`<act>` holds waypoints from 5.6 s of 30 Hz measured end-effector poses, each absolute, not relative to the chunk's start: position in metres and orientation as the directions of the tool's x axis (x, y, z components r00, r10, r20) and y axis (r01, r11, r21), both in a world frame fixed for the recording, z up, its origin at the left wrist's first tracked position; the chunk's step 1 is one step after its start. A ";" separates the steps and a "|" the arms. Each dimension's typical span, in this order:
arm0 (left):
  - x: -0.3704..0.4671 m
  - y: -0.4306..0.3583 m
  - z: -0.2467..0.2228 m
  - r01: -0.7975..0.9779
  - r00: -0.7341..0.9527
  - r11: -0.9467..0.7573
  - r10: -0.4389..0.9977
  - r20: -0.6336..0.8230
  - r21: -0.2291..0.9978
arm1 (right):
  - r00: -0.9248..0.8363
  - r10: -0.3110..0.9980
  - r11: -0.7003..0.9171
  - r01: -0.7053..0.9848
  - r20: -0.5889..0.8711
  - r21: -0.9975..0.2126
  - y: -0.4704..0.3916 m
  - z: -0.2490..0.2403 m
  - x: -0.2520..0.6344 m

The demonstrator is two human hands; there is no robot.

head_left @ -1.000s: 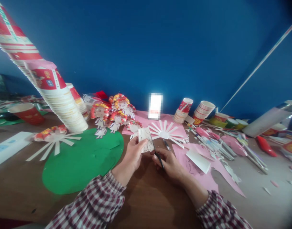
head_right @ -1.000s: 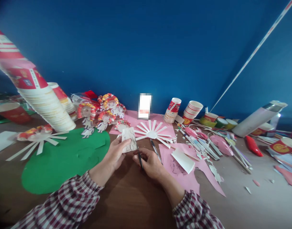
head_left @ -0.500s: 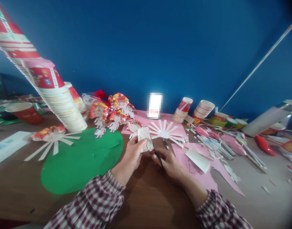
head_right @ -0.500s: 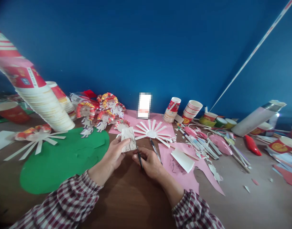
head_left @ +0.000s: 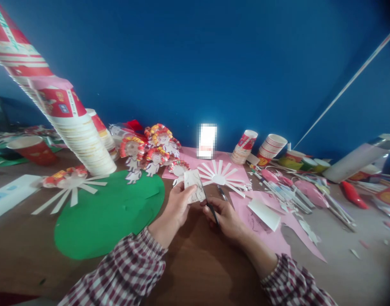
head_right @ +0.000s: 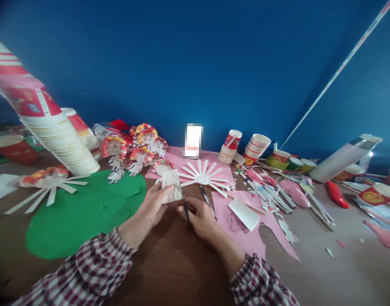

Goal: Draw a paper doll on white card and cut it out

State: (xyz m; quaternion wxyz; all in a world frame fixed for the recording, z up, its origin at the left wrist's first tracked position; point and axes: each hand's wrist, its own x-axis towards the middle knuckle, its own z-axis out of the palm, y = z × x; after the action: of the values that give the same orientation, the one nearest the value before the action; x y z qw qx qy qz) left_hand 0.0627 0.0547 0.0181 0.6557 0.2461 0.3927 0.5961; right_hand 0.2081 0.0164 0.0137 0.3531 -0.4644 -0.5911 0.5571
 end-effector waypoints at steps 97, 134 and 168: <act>0.064 0.050 0.029 -0.534 0.056 0.261 0.960 -0.274 0.804 | -0.279 0.956 -0.036 0.199 -0.092 -0.979 0.016 0.013 0.208; 0.064 0.051 0.025 -0.523 0.098 0.256 0.965 -0.241 0.813 | -0.270 0.960 -0.027 0.159 -0.069 -0.987 0.016 0.012 0.207; 0.059 0.053 0.026 -0.472 0.157 0.285 0.958 -0.238 0.834 | -0.298 0.954 0.054 0.237 -0.020 -0.970 0.017 0.020 0.214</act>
State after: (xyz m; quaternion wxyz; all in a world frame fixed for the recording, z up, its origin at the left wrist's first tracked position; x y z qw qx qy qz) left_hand 0.0594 0.0526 0.0261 0.6963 0.3063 0.3971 0.5135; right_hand 0.2138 0.0171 0.0199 0.3581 -0.4719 -0.6313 0.5005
